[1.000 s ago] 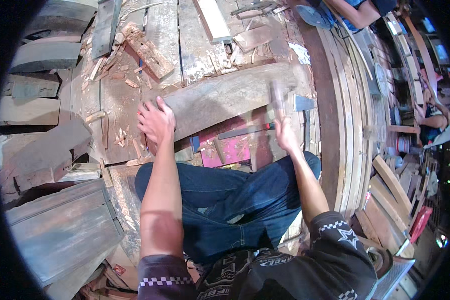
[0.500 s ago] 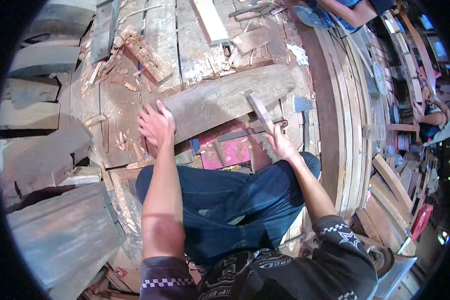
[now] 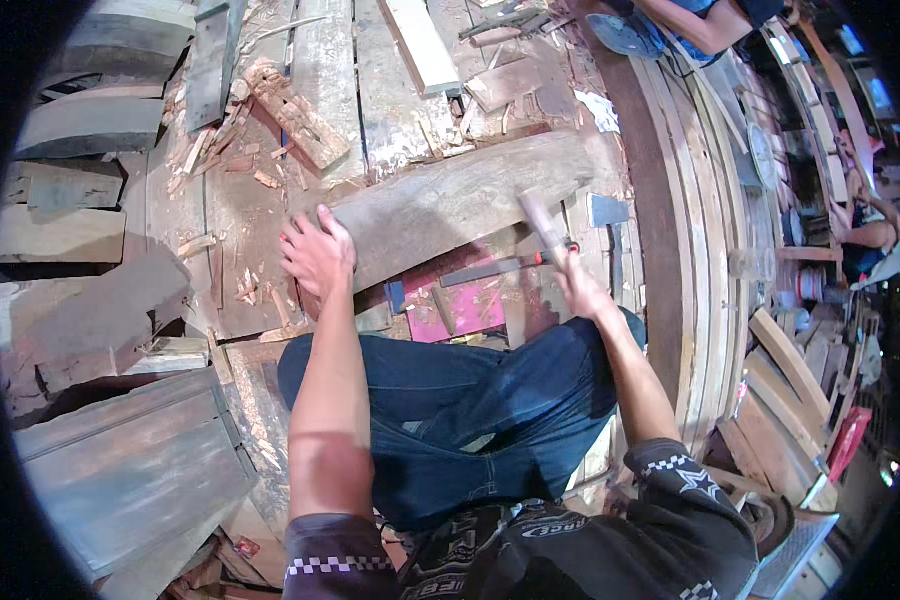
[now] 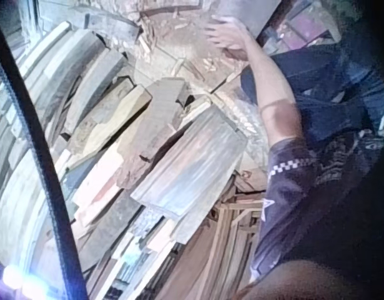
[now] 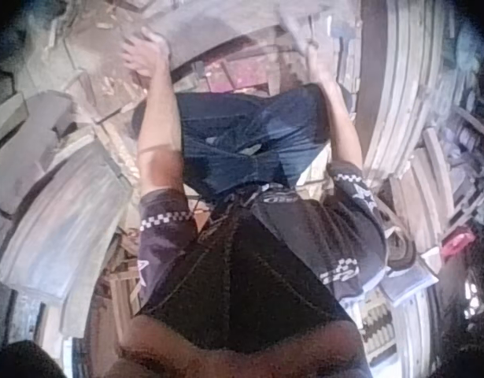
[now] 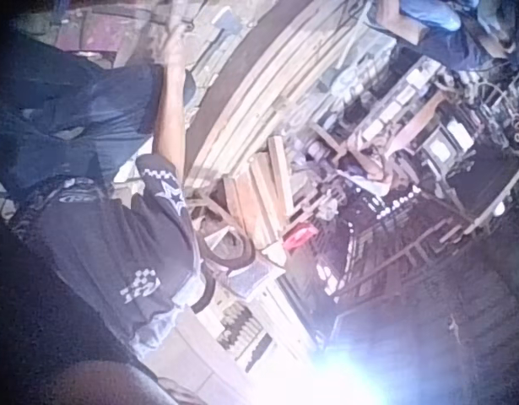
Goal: The person holds a piece of wood and smooths its edges and surface by rubbing it with a sanding block.
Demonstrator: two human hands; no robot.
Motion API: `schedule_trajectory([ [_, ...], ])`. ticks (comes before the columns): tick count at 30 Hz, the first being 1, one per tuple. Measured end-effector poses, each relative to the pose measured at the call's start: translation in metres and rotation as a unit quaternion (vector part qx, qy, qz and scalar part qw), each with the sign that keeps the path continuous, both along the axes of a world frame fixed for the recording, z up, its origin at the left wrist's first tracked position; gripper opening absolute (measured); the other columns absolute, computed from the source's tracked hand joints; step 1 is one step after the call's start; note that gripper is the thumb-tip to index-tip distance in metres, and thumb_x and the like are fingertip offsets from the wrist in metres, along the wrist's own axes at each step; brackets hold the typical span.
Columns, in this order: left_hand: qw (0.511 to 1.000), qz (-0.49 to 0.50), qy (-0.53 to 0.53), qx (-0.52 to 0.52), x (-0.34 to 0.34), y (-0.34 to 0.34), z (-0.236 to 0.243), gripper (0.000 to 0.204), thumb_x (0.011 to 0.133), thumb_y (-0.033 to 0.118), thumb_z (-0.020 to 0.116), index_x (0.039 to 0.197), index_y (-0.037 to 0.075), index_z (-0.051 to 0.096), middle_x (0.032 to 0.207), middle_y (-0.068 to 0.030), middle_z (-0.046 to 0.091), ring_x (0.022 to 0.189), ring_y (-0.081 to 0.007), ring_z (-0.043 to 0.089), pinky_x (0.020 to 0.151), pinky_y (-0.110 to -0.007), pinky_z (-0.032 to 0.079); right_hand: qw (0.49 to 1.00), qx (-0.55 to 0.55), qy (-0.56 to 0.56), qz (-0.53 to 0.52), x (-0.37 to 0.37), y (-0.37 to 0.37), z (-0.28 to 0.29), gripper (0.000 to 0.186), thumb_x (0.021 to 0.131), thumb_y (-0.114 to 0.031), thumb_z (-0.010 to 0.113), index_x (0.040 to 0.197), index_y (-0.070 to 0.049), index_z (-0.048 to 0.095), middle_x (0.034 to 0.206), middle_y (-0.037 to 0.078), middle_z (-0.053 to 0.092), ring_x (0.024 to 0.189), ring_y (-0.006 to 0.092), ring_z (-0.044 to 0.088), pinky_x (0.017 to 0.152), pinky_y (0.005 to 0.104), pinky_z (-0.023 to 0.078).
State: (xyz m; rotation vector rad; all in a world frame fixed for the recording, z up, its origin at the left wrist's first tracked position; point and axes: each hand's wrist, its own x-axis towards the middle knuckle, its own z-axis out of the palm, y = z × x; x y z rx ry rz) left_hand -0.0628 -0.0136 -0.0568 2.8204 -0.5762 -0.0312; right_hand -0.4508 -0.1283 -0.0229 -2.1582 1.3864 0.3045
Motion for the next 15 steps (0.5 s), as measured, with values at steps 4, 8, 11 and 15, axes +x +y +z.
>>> schedule_trajectory([
  [4,0.999,-0.001,0.039,0.015,-0.002,-0.005,0.012,0.051,0.096,0.045,0.04,0.123,0.005,0.055,0.132,-0.0155,0.05,0.119,-0.0351,0.048,0.095,-0.05,0.038,0.998,0.054,0.01,-0.024,0.006,-0.003,0.007,0.046,0.097,-0.03,0.05,0.126,-0.001,0.031,0.097,0.036,0.061,0.094,0.0516,0.059,0.077,0.0581,0.046],
  [8,1.0,-0.004,-0.021,-0.006,-0.003,-0.006,0.002,0.05,0.096,0.046,0.04,0.123,0.006,0.055,0.129,-0.0149,0.051,0.115,-0.0348,0.051,0.094,-0.05,0.039,0.995,0.055,-0.04,-0.077,-0.004,-0.003,-0.017,0.05,0.097,-0.032,0.049,0.127,0.002,0.028,0.094,0.037,0.061,0.094,0.0507,0.06,0.079,0.0558,0.047],
  [11,1.0,-0.001,-0.017,0.006,0.001,0.0,-0.006,0.05,0.096,0.047,0.04,0.124,0.007,0.055,0.129,-0.0148,0.052,0.113,-0.0346,0.052,0.092,-0.05,0.04,0.996,0.054,-0.046,0.06,0.003,0.003,-0.01,0.046,0.097,-0.03,0.05,0.123,0.002,0.029,0.092,0.036,0.061,0.093,0.0518,0.059,0.081,0.055,0.047],
  [15,0.999,-0.006,-0.043,-0.011,-0.001,-0.007,-0.005,0.05,0.096,0.047,0.039,0.122,0.007,0.055,0.127,-0.015,0.052,0.112,-0.0346,0.052,0.093,-0.05,0.039,0.993,-0.054,-0.001,-0.108,-0.005,-0.006,-0.024,0.05,0.096,-0.03,0.05,0.125,0.006,0.031,0.095,0.036,0.062,0.091,0.0524,0.06,0.077,0.056,0.048],
])
